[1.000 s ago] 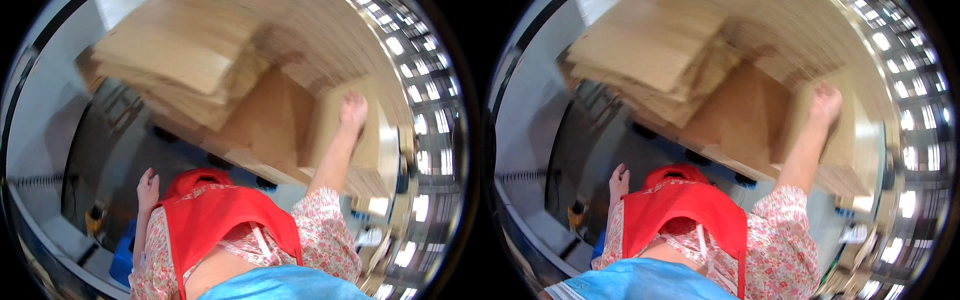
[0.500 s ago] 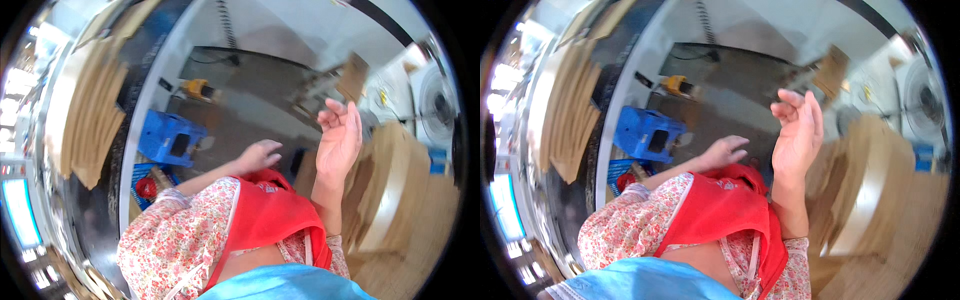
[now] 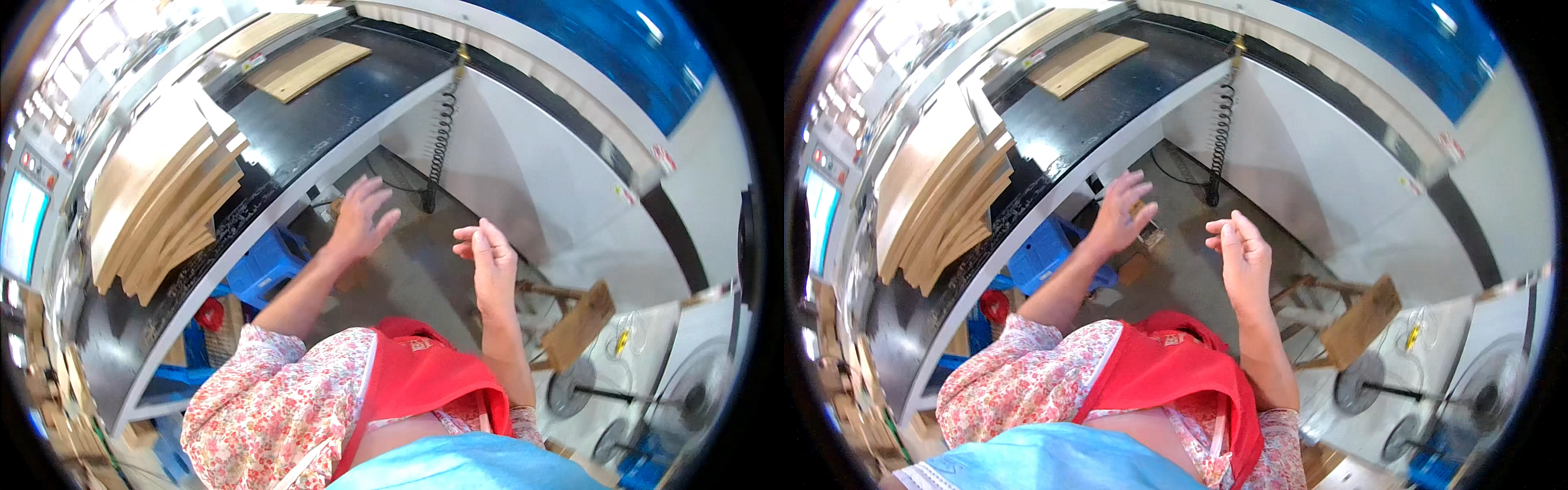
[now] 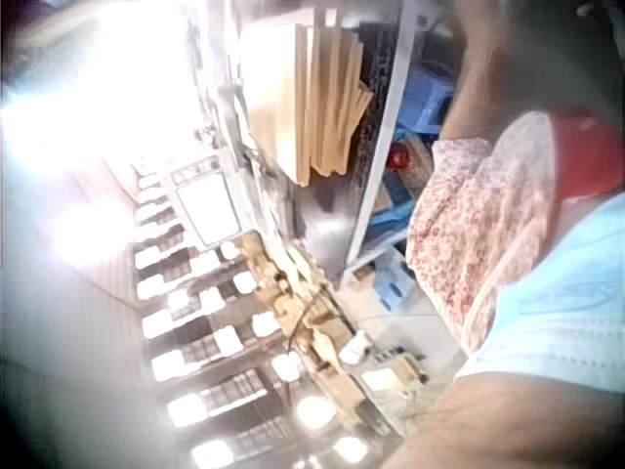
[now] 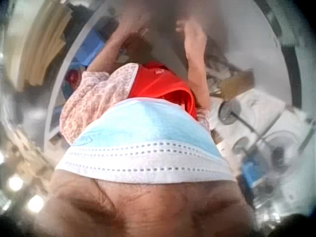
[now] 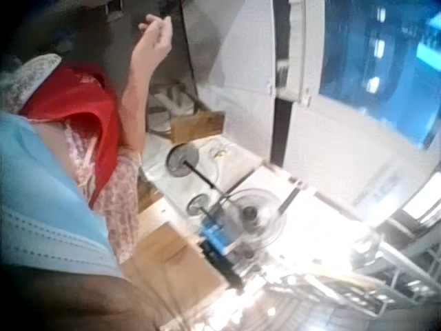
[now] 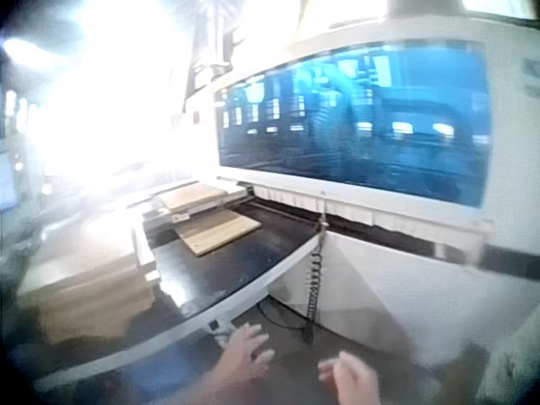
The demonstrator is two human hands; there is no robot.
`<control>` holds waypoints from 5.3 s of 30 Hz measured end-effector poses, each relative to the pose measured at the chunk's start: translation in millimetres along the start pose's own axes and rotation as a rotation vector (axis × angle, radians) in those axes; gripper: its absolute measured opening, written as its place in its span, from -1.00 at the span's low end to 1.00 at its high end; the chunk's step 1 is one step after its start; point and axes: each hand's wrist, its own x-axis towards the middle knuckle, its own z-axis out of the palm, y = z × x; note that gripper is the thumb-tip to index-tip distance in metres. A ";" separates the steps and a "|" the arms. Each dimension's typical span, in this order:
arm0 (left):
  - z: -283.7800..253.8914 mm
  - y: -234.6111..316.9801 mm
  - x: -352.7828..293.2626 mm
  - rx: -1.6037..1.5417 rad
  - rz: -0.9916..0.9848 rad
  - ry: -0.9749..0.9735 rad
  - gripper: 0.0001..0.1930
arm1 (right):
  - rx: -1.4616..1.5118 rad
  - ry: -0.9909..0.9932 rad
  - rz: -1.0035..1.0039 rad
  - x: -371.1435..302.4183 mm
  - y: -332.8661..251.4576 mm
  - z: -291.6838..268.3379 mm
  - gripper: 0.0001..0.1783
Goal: The person moves wooden panels from a stack to a processing machine and then onto a collection rack by hand.
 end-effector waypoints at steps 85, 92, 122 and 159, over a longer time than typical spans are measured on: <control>-5.2 -45.5 226.9 -0.230 -0.790 1.054 -0.46 | 0.084 -1.083 -0.162 665.6 107.5 149.4 -0.47; -48.8 -16.5 239.5 -0.696 -0.659 1.005 -0.37 | 0.551 -1.124 0.605 604.0 66.4 145.4 -0.46; 98.3 243.7 127.1 -0.105 -0.226 1.906 -0.48 | 0.422 -2.197 0.320 365.3 -5.4 348.3 -0.46; 74.1 405.8 -192.6 0.340 -0.708 2.700 -0.21 | 0.093 -1.081 -1.432 279.2 1.4 365.3 -0.54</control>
